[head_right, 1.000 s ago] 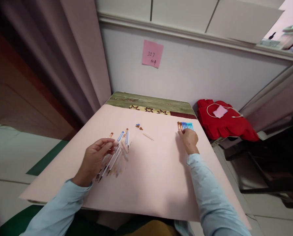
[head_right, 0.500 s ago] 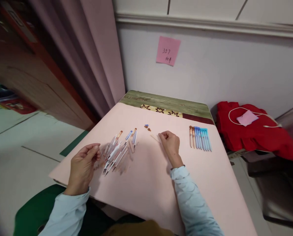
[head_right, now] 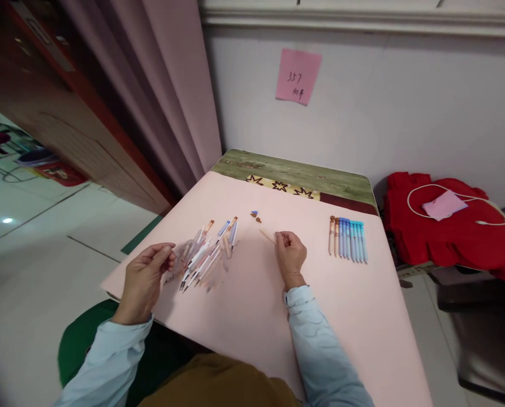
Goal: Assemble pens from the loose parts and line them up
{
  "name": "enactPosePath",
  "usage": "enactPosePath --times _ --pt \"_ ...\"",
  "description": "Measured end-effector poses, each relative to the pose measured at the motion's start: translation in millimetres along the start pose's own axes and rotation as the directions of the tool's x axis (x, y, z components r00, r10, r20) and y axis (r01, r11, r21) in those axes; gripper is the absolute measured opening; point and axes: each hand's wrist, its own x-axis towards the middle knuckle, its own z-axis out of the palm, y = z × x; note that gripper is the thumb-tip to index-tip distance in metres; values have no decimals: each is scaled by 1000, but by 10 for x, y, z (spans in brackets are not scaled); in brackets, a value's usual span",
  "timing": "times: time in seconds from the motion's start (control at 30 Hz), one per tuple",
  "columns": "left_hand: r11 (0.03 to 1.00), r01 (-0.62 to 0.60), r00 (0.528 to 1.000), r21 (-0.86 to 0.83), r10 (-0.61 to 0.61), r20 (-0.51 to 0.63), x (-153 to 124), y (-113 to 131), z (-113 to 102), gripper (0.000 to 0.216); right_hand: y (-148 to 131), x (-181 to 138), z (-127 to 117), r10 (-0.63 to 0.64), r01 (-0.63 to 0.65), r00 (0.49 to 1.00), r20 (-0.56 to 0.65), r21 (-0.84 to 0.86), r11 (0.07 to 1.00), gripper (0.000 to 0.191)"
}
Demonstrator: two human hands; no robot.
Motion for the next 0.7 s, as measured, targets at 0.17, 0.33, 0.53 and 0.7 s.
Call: enactPosePath --times 0.17,0.33,0.53,0.7 --pt "1000 9 1000 4 -10 26 -90 62 98 27 -1 18 -61 -110 116 993 50 -131 985 29" --pt "1000 12 998 29 -13 55 -91 98 158 29 -196 -72 -22 -198 229 961 192 -154 961 27" --pt "999 36 996 32 -39 86 7 149 300 29 -686 -247 385 -96 270 803 588 -215 939 21" --pt "998 46 992 35 -50 112 39 110 282 30 -890 -237 664 98 283 731 675 -431 857 24"
